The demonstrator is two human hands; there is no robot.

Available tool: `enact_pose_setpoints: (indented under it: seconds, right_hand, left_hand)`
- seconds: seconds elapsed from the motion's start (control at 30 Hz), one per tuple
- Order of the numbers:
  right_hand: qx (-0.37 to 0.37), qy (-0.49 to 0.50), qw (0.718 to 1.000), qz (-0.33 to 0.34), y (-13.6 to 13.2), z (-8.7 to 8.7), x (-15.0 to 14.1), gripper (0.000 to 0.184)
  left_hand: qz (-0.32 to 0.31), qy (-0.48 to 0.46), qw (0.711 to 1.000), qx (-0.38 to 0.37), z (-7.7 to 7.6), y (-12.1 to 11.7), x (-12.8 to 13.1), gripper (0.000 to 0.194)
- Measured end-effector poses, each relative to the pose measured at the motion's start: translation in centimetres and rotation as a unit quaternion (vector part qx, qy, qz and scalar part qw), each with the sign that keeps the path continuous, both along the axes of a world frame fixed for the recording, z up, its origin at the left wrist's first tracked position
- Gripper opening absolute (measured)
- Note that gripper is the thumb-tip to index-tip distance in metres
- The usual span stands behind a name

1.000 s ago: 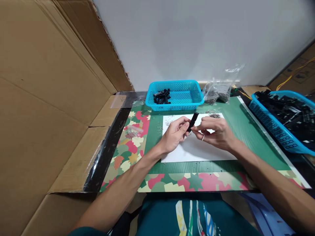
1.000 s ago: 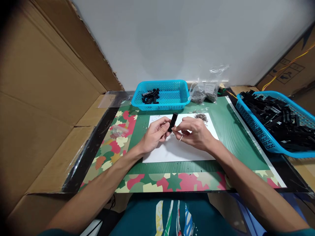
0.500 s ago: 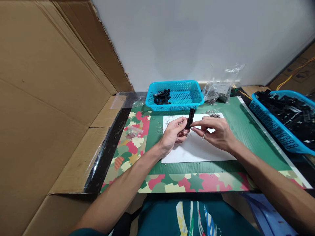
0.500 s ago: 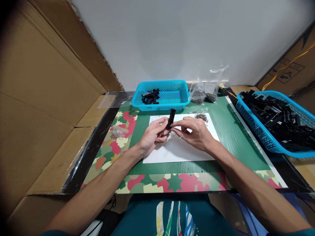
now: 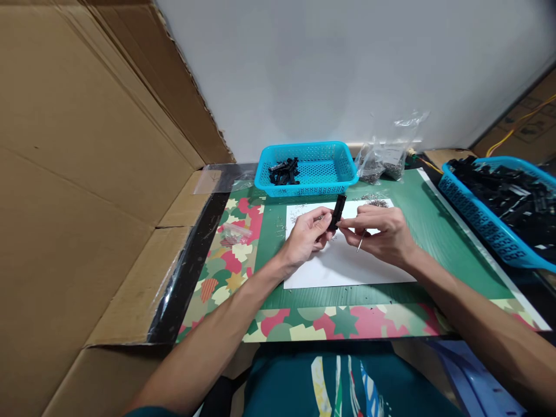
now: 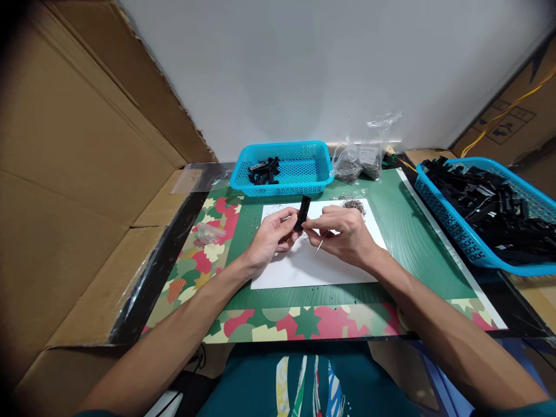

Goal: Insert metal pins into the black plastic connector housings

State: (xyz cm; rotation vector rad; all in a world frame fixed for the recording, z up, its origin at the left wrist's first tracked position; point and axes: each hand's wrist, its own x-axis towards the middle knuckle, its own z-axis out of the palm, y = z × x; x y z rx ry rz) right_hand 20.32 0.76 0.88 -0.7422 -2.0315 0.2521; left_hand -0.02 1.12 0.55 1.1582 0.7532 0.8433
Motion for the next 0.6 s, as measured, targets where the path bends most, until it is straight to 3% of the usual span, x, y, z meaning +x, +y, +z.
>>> enact_pose_setpoints:
  seconds: [0.3, 0.6]
  right_hand:
    - [-0.012, 0.010, 0.999, 0.027, 0.04, -0.20, 0.00, 0.014]
    - [0.055, -0.042, 0.998, 0.006, 0.34, -0.40, 0.14, 0.021]
  left_hand:
    - [-0.014, -0.018, 1.000, 0.007, -0.39, 0.08, -0.02, 0.046]
    - [-0.008, -0.024, 0.999, -0.022, 0.02, 0.09, -0.18, 0.043]
